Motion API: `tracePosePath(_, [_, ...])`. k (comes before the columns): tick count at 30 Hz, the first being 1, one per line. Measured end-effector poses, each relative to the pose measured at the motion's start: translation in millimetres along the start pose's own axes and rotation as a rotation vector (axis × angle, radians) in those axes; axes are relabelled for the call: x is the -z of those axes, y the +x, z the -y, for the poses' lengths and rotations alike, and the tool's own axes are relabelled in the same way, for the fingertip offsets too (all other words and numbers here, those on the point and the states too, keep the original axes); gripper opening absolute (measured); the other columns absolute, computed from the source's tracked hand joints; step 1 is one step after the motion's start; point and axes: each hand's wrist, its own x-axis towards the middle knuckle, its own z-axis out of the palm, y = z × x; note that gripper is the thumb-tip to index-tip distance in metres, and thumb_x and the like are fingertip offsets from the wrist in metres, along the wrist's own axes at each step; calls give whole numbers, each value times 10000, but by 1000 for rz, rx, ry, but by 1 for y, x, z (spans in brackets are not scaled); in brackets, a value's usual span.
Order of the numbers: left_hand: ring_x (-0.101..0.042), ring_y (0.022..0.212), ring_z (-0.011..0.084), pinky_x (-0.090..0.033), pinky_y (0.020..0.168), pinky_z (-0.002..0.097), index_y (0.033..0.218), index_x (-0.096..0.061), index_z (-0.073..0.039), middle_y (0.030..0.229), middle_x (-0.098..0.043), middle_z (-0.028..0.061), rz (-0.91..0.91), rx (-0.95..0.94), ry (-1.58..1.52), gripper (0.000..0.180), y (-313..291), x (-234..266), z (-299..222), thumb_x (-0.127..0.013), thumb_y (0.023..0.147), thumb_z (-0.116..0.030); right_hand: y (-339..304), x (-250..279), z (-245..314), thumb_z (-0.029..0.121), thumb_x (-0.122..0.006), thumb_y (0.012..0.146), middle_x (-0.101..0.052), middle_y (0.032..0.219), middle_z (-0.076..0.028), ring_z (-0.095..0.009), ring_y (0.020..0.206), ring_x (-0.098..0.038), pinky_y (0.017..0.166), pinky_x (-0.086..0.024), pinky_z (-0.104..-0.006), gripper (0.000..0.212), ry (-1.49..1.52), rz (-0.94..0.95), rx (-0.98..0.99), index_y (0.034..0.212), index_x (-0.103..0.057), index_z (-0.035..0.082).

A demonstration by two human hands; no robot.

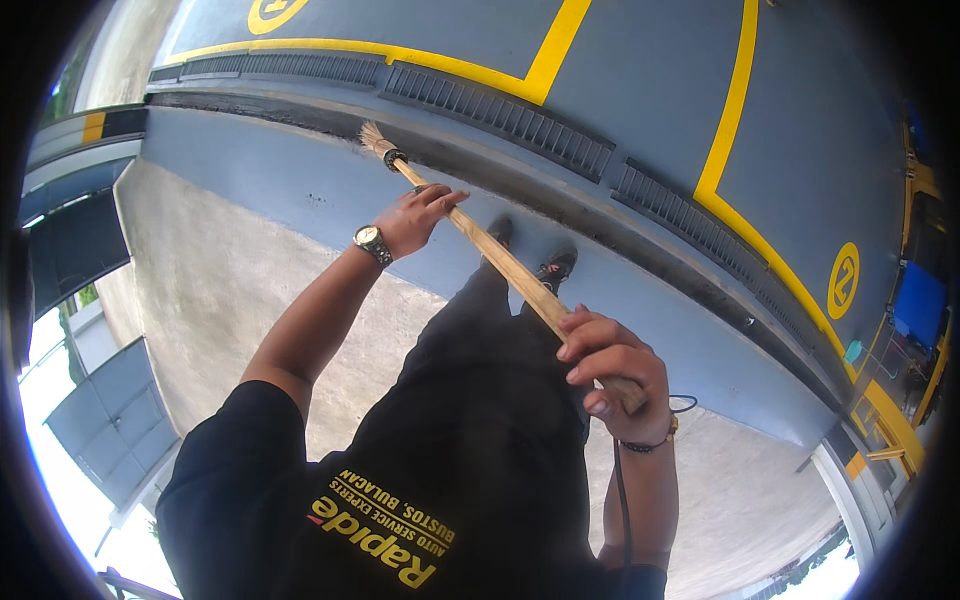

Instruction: The person sweeps a concrete floor with a long-handled broom, moving debris toward a linear drain. The person walks along the drain while sweeping, covering multiple sections of the floor area.

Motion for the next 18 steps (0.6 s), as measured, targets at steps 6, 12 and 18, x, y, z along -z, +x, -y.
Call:
tracePosePath(6, [-604,1200,337,-518,990,419,1360,-531,-123,1346,-586,131,62,192,-21,398,4,-36,93,-478,975,-31,63,-56,-72,219,-752,894,-693,1044,-109,-320,1125,-646,1017,-465,-414,222,-185,85,-36,872,-649,24])
tracePosePath(12, [-632,1155,323,-529,963,413,1307,-544,-98,1351,-583,106,185,37,-88,345,30,-100,45,-483,970,-57,49,-66,-41,-7,-635,863,-694,838,-109,-312,904,-700,851,-534,-374,104,-465,-179,-34,762,-611,-8])
tracePosePath(18, [-640,1148,312,-533,963,409,1304,-518,-85,1335,-588,107,299,-235,-189,354,80,-123,-83,-515,950,-91,17,-33,38,-21,-588,827,-650,779,-131,-292,796,-648,770,-511,-369,106,-604,-210,-21,723,-571,-11])
